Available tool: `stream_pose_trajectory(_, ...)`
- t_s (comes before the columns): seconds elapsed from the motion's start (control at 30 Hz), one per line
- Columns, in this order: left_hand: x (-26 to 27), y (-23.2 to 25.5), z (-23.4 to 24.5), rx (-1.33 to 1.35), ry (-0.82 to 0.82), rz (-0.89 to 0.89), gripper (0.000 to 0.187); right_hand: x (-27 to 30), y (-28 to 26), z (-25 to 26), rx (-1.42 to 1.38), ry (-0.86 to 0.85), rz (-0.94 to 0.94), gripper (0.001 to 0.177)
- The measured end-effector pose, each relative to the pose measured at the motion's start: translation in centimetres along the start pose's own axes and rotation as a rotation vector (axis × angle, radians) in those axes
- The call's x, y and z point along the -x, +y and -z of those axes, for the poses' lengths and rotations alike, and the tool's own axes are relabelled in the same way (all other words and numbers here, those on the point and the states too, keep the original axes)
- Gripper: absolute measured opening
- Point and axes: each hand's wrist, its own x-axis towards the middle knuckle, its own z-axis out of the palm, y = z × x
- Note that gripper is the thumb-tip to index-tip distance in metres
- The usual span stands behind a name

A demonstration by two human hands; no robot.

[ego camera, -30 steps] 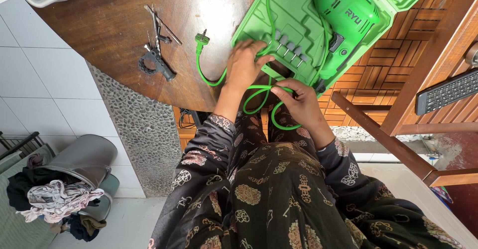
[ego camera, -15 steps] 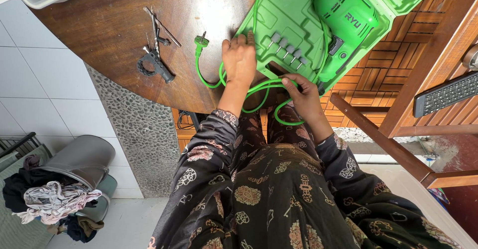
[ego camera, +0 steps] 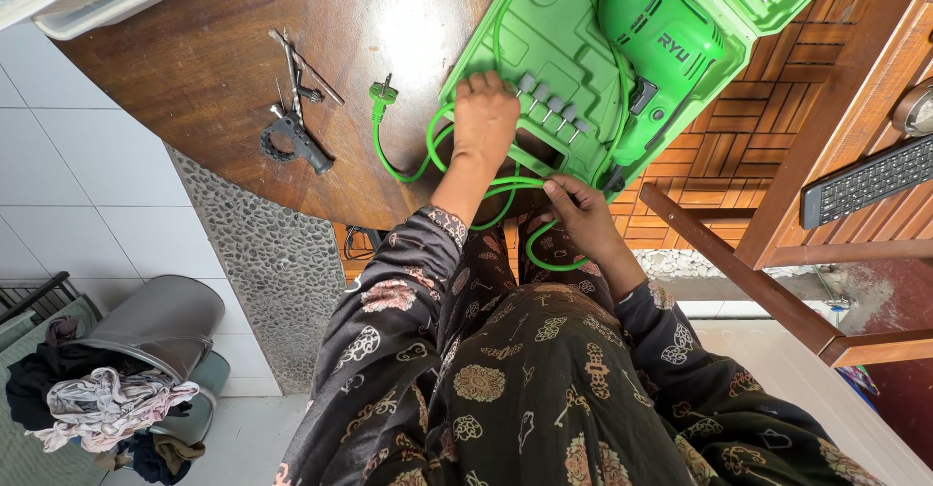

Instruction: The person organizes tools and hardware on a round wooden table. They place a small compartmentalized box into a larger plastic container, close it, and then open a green drill kit. They remove the drill and several drill bits, place them on the table, and then coil the drill's power cord before placing the drill back in the kit.

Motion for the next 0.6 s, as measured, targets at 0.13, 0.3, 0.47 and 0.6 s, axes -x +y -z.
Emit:
stream_pose_trajectory(0.13, 1.0, -1.5, 1.0, 0.505, 0.016, 0.309, 0.025, 1.0, -1.9, -0.4, 0.059, 0.036, 0.021, 0.026)
stream_pose_trajectory(0.3, 5.5, -5.3, 3.9, 1.614, 0.011, 0.515, 0.026, 7.2, -9.4, 3.9, 0.044, 0.015, 0.173, 0.026)
stream_pose_trajectory(0.47, 5.8, -8.8, 8.6, 2.143, -0.022, 0.941, 0.033, 17.5, -18.0, 7.6, 0.201, 0.049, 0.251, 0.026)
stream_pose_trajectory(0.6, 4.3, -6.4, 15.1, 1.953, -0.175, 0.95, 0.035, 22.8, -22.0, 8.5, 0.372, 0.163, 0.32, 0.021)
